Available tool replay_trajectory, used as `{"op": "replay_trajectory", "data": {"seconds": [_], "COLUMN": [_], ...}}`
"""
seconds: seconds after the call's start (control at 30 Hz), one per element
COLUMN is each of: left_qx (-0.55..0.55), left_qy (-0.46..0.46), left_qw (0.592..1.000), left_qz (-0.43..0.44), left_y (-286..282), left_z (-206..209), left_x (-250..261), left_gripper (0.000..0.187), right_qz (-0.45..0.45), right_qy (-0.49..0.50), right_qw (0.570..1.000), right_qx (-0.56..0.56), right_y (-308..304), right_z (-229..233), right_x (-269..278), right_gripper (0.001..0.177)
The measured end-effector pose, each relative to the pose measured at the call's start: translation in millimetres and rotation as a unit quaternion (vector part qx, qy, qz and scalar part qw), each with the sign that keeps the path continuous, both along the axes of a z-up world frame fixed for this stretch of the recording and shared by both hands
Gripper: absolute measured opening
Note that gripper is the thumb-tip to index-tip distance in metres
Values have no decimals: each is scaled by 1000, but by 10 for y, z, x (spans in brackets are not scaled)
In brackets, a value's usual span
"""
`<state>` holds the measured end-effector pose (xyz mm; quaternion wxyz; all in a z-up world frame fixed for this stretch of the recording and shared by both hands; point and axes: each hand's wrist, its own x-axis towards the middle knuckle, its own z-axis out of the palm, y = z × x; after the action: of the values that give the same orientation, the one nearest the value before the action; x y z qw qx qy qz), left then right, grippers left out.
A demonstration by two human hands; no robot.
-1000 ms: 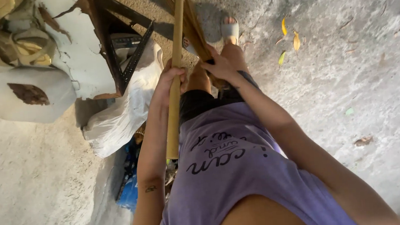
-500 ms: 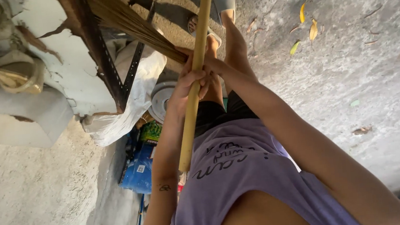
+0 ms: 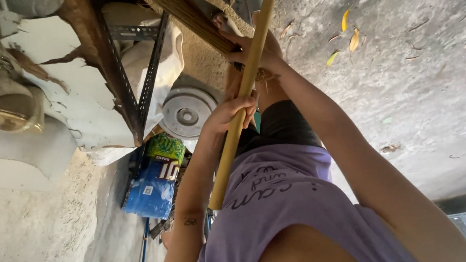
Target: Sweeping dry leaves and debris into a makeshift dustpan in a concrete outdoor area.
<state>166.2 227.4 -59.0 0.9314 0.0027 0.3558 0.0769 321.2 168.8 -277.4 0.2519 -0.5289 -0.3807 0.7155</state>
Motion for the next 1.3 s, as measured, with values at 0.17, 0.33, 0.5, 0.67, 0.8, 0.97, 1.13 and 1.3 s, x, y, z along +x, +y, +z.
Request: {"op": "replay_trajectory", "data": {"seconds": [0.17, 0.33, 0.5, 0.67, 0.8, 0.97, 1.13, 1.3], "left_qx": [5, 11, 37, 53, 42, 16, 38, 39], "left_qy": [-5, -2, 4, 11, -11, 9, 44, 100], "left_qw": [1000, 1000, 999, 998, 998, 999, 997, 990], "left_qz": [-6, -15, -24, -34, -35, -41, -47, -89], "left_y": [91, 255, 362, 282, 340, 288, 399, 304], "left_z": [56, 111, 229, 147, 218, 177, 283, 385], "left_x": [88, 151, 282, 287, 369, 339, 301, 82], "left_gripper": [89, 92, 101, 103, 104, 94, 97, 98], "right_qz": [113, 108, -16, -110, -107, 20, 65, -89], "right_qy": [10, -76, -17, 8, 54, 35, -21, 5], "right_qw": [974, 988, 981, 989, 986, 995, 989, 996], "right_qx": [-198, -80, -193, -97, -114, -87, -134, -25], "right_y": [424, 267, 127, -439, -434, 359, 1185, 601], "right_z": [266, -858, -241, 333, 237, -10, -79, -522], "right_x": [-162, -483, 210, 704, 550, -104, -696, -448], "right_gripper": [84, 77, 79, 59, 53, 75, 77, 71]}}
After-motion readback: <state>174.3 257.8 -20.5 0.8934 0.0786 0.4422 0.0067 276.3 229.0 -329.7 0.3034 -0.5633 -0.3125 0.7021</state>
